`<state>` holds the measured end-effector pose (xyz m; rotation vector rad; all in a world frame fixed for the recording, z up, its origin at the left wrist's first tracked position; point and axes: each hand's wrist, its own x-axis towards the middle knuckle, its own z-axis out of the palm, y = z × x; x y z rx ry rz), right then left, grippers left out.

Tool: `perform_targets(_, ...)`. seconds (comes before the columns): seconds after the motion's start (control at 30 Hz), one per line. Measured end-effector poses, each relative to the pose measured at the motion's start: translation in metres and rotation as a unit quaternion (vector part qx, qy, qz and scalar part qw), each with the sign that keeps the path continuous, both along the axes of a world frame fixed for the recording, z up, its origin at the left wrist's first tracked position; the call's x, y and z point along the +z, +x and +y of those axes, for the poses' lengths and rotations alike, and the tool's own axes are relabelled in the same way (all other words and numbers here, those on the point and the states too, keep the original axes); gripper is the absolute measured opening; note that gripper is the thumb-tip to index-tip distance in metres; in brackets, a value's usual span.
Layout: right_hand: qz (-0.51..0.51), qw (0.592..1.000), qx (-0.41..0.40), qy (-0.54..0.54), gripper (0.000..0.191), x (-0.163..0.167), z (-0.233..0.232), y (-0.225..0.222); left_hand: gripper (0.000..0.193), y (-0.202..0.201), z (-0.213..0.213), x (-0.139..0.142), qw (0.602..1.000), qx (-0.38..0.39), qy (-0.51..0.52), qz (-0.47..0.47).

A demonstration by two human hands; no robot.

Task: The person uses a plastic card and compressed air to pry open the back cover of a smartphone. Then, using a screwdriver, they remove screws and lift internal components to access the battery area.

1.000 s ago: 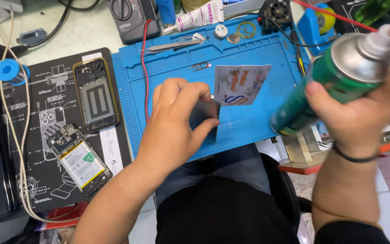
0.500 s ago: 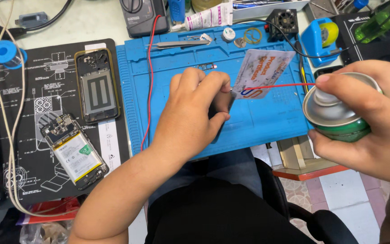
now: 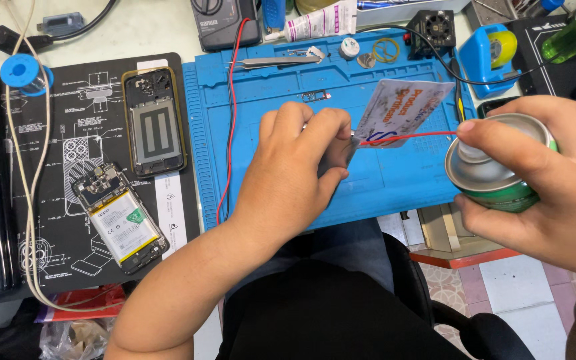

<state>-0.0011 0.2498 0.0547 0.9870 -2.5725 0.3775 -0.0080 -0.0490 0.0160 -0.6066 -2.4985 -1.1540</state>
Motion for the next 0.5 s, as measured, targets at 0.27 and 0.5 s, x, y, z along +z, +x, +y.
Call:
perform_targets(0.27, -0.3, 0.858, -0.2, -0.365, 0.042, -0.052, 0.065, -0.023, 0.058, 0.015, -0.009, 0.001, 0.999, 0.032, -0.024, 0.019)
perform_targets(0.5, 0.129, 0.943, -0.071, -0.299, 0.072, -0.098, 0.024, -0.083, 0.05, 0.028, 0.005, -0.001, 0.998, 0.047, -0.028, 0.037)
